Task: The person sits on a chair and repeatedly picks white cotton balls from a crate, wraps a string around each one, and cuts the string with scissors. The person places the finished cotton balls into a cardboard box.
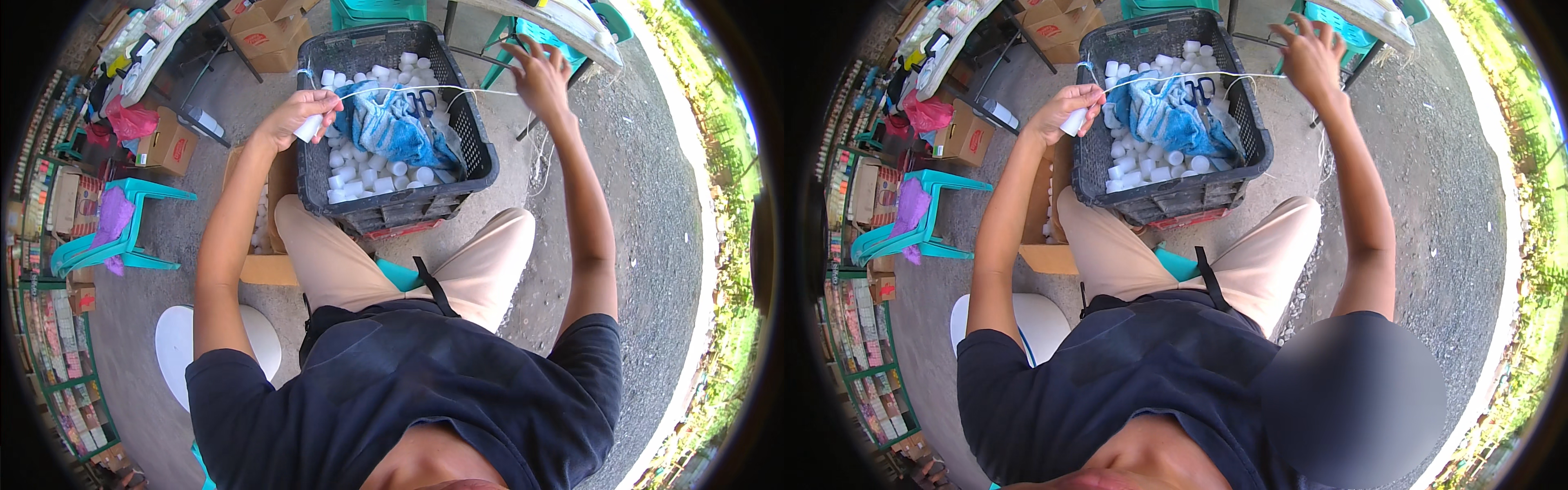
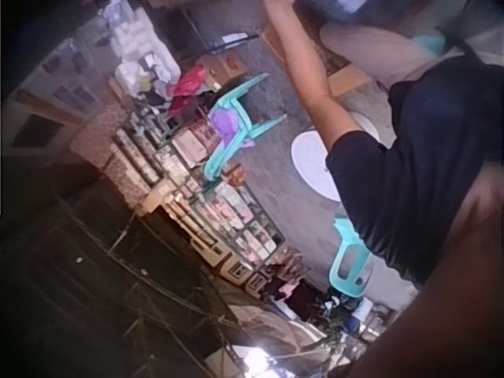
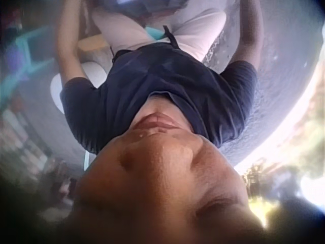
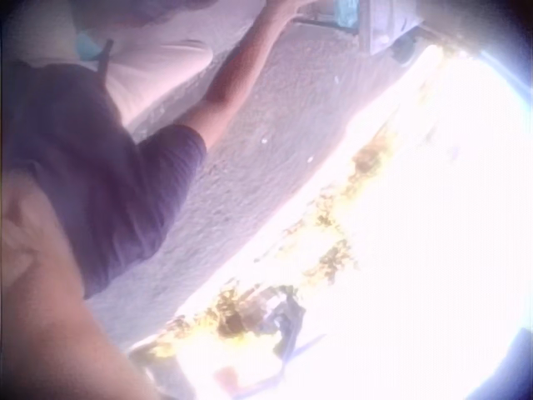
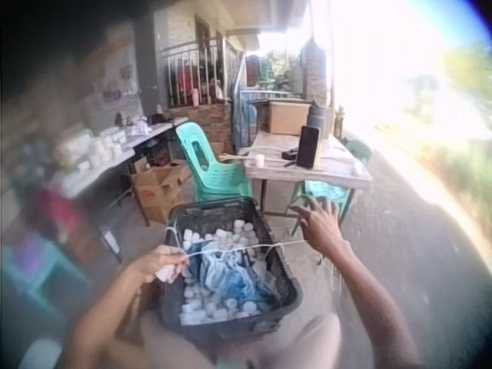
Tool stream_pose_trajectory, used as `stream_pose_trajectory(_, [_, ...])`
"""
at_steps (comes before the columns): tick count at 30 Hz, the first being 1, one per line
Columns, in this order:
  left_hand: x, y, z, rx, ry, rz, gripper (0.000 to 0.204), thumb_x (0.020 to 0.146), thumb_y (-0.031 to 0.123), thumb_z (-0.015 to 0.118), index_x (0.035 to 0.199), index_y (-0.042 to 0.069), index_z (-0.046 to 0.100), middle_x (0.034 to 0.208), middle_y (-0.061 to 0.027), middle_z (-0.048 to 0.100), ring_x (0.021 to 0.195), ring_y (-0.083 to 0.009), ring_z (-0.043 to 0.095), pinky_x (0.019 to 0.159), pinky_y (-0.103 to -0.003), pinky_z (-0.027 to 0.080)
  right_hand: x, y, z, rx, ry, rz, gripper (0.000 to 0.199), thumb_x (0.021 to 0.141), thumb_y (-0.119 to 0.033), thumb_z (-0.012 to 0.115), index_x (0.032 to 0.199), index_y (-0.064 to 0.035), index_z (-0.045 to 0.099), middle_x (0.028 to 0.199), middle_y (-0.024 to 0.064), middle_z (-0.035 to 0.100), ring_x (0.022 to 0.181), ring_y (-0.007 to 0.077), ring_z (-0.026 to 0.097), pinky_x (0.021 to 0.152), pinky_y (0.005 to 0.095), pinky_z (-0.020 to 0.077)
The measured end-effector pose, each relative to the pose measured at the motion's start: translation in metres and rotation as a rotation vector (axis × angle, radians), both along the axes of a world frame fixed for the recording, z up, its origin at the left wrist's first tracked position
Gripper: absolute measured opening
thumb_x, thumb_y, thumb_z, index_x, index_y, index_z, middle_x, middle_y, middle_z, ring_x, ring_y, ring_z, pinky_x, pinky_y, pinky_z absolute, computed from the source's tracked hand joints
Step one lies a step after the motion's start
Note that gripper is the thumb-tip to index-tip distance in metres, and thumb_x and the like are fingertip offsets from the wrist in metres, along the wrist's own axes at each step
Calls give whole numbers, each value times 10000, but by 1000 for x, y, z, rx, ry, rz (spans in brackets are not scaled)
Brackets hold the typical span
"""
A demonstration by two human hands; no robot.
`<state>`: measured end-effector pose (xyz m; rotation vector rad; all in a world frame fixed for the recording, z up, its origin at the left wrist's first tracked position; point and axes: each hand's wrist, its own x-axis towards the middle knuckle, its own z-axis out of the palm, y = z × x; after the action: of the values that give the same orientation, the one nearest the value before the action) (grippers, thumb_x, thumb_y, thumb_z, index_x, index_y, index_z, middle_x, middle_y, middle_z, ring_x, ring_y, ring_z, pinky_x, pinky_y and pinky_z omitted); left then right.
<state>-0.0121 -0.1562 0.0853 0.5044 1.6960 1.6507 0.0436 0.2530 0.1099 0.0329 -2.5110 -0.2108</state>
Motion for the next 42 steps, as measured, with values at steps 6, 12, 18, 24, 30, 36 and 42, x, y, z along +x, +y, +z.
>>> stream_pose_trajectory(6, [28,13,5,-85,69,-8,241,915,267,606,925,26,610,689,1,582,460,-61,515,415,-198,426,28,-190,-15,-848,-449,874,339,933,-161,553,1260,-74,525,999,205,657,914,360,650,774,407,503])
stream_pose_trajectory(12, [38,-26,-10,-205,151,3,218,892,191,643,952,-18,647,757,-35,628,473,-42,512,411,-196,417,22,-209,-40,-796,-349,850,70,818,-79,629,844,-18,651,793,179,653,731,362,635,658,413,496])
stream_pose_trajectory(18, [42,-17,-14,-277,310,290,263,942,210,583,775,9,610,638,-26,576,451,-71,501,397,-218,397,20,-208,-42,-768,-300,751,74,830,-65,621,876,-11,644,797,168,655,733,357,635,646,411,486])
stream_pose_trajectory(24, [39,39,-41,-192,376,238,399,981,329,510,765,13,621,622,-23,566,446,-76,494,405,-231,395,35,-186,-44,-928,-309,696,104,794,-27,670,897,-17,654,761,130,621,630,278,600,585,366,468])
stream_pose_trajectory(30, [45,91,-63,71,63,141,449,956,462,500,761,63,569,627,-10,551,426,-99,504,412,-235,402,52,-151,-52,-809,-142,566,80,765,-48,681,833,-52,638,750,118,568,626,299,595,573,384,465])
stream_pose_trajectory(36, [47,78,-95,821,-904,343,381,992,397,441,1037,35,549,991,-148,615,965,-268,612,817,-486,511,74,-149,-55,-1044,-127,462,68,823,-41,643,865,-19,594,801,139,568,688,294,587,627,376,459])
stream_pose_trajectory(42, [75,67,-63,830,-817,431,369,995,270,458,1179,-49,485,1196,-257,519,1120,-384,544,1036,-561,405,97,-163,-47,-1097,-153,491,85,827,-37,656,893,-20,606,804,125,536,650,251,534,607,343,441])
